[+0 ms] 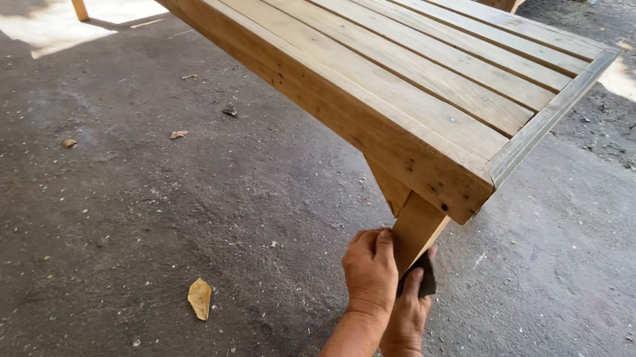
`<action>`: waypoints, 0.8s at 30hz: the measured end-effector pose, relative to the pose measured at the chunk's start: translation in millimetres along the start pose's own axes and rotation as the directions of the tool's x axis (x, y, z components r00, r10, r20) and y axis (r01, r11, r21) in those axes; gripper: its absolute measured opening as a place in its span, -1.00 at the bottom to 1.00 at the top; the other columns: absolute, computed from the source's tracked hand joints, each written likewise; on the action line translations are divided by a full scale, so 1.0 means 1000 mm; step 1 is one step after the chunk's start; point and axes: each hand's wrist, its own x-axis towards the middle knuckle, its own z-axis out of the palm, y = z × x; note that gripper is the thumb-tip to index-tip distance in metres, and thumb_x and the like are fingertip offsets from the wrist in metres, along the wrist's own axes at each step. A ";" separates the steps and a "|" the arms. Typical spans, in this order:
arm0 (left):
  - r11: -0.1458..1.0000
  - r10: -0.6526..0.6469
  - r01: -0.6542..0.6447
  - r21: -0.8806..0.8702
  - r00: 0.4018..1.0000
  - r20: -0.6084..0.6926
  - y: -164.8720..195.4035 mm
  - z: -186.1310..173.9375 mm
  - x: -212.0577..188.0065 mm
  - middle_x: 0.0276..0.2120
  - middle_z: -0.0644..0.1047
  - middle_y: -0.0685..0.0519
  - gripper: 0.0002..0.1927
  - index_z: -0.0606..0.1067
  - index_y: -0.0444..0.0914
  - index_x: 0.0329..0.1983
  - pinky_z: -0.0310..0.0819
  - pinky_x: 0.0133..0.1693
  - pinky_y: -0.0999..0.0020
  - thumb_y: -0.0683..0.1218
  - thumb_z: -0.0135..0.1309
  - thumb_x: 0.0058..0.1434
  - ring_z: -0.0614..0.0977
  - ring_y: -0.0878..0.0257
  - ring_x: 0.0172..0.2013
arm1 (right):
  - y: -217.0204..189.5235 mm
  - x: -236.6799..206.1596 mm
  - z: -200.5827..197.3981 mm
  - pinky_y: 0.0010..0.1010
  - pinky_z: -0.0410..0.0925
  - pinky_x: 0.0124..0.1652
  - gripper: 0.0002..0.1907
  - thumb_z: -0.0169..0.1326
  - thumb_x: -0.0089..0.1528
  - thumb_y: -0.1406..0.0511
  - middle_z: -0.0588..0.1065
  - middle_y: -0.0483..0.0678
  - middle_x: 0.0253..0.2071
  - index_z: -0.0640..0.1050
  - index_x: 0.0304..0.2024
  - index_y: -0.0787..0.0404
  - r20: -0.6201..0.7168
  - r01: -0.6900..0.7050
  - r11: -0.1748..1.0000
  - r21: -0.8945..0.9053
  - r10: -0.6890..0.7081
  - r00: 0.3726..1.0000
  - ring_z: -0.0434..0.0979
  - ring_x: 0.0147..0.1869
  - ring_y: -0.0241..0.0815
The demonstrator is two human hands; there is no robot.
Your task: The person sands a slatted wooden bench by hand, holding the bench steady with one hand while rubbing sandpaper over the seat slats, edges, and legs. They work along the bench top, then move to the underside and legs, sanding each surface in turn.
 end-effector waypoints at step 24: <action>0.896 0.425 -0.407 0.179 0.902 -0.077 0.011 0.033 -0.036 0.43 0.21 -0.41 -0.31 0.14 -0.41 0.51 0.15 0.40 -0.03 -0.01 -0.05 0.40 0.27 -0.28 0.43 | -0.048 0.092 -0.054 -0.23 0.44 0.10 -0.35 -0.23 0.36 -0.09 0.57 0.11 0.07 0.46 0.19 0.27 0.375 -0.520 0.853 -0.036 0.494 0.785 0.57 0.10 -0.03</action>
